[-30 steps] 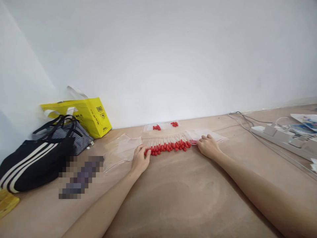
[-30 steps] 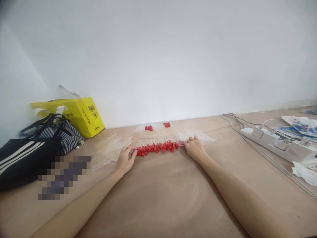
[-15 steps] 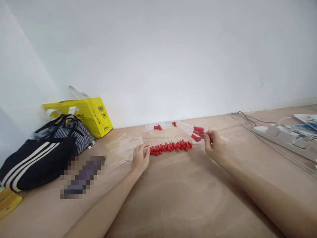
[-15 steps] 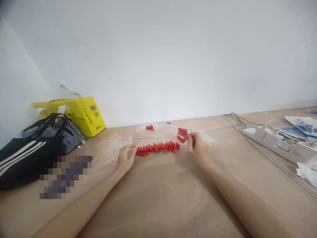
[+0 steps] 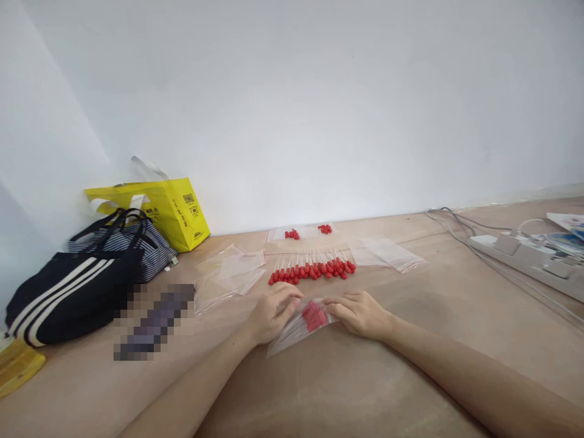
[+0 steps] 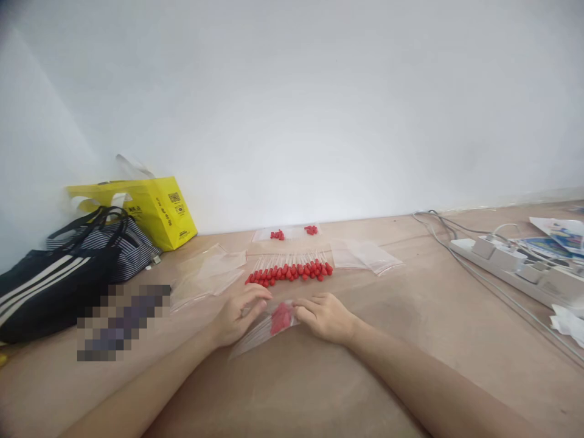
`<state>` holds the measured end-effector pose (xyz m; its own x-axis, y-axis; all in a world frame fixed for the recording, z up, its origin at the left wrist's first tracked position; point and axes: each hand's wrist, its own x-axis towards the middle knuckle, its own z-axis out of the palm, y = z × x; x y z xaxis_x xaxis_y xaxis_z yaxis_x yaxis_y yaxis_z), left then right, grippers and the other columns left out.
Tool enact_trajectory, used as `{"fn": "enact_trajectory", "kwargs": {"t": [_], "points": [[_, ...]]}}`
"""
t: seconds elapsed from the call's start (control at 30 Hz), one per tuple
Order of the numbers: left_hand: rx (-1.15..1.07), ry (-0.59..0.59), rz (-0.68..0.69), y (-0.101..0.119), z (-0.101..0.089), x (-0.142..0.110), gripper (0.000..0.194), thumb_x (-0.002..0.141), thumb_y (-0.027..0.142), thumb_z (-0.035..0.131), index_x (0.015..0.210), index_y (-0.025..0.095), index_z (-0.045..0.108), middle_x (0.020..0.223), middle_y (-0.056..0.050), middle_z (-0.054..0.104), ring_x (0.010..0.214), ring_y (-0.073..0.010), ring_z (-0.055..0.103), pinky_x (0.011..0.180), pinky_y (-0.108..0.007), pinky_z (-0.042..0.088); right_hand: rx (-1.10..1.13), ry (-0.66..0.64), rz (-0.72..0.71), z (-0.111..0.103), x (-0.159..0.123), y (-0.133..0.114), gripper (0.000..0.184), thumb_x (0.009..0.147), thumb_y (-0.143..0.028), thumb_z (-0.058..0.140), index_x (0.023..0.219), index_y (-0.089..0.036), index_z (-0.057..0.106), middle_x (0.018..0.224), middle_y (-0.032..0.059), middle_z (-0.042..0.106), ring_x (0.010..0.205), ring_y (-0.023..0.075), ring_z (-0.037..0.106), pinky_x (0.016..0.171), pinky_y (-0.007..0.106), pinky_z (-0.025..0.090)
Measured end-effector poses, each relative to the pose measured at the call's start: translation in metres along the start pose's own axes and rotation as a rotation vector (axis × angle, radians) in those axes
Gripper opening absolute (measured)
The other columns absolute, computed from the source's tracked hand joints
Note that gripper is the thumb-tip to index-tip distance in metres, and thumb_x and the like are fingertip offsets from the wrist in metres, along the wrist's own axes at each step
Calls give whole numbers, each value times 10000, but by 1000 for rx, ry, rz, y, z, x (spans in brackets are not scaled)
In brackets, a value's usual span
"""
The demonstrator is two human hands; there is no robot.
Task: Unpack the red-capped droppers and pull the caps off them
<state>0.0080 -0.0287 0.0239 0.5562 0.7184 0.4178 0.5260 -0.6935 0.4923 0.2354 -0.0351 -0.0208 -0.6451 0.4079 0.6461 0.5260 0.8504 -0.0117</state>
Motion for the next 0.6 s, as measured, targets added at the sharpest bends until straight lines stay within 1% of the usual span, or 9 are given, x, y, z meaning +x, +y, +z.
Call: {"fn": "enact_trajectory", "kwargs": {"t": [0.07, 0.13, 0.2, 0.23, 0.3, 0.37, 0.47, 0.6], "points": [[1, -146, 60, 8, 5, -4, 248, 806, 333, 444, 1000, 242, 571, 1059, -58, 583, 999, -185, 522, 889, -328, 404, -41, -44, -49, 0, 1, 1, 306, 873, -169, 281, 907, -214, 582, 930, 68, 644, 724, 131, 591, 629, 247, 415], [29, -224, 74, 11, 9, -8, 399, 764, 366, 513, 1145, 249, 489, 1200, -68, 504, 1093, -206, 469, 932, -349, 377, -74, -66, -63, -1, 1, 3, 295, 871, -176, 303, 925, -221, 590, 898, 60, 644, 725, 136, 572, 625, 250, 408], [57, -254, 63, 9, 13, -11, 548, 727, 389, 558, 1231, 238, 405, 1275, -83, 435, 1156, -226, 416, 961, -371, 352, -100, -71, 0, -2, 2, 5, 264, 860, -194, 344, 933, -222, 596, 864, 55, 638, 741, 148, 549, 625, 257, 401], [62, -265, 58, 7, 14, -12, 577, 722, 394, 563, 1247, 234, 384, 1286, -86, 423, 1172, -231, 400, 968, -377, 344, -106, -68, 64, -3, 2, 6, 238, 849, -209, 374, 928, -215, 599, 849, 56, 633, 751, 156, 537, 629, 262, 401], [58, -278, 57, 2, 14, -12, 567, 733, 395, 549, 1250, 236, 379, 1286, -81, 428, 1183, -229, 390, 976, -378, 337, -91, -60, 198, -4, 0, 9, 185, 821, -242, 440, 886, -199, 608, 815, 56, 621, 766, 171, 517, 640, 275, 402], [54, -288, 61, -2, 13, -10, 537, 746, 391, 535, 1240, 239, 391, 1284, -77, 432, 1185, -219, 392, 979, -372, 335, -30, -63, 266, -5, -1, 12, 149, 798, -261, 485, 825, -198, 618, 785, 49, 610, 764, 173, 503, 655, 283, 404], [59, -306, 79, -4, 11, -8, 490, 755, 380, 526, 1210, 231, 424, 1284, -79, 434, 1192, -208, 384, 986, -364, 329, 87, -88, 239, -6, -1, 14, 142, 796, -245, 498, 809, -219, 636, 762, 33, 603, 725, 155, 486, 674, 291, 399], [51, -308, 108, -5, 11, -7, 437, 758, 371, 526, 1165, 220, 471, 1264, -83, 457, 1188, -208, 388, 986, -370, 329, 169, -83, 203, -6, 1, 11, 154, 798, -220, 498, 820, -226, 651, 755, 33, 601, 706, 148, 472, 681, 300, 390]]}}
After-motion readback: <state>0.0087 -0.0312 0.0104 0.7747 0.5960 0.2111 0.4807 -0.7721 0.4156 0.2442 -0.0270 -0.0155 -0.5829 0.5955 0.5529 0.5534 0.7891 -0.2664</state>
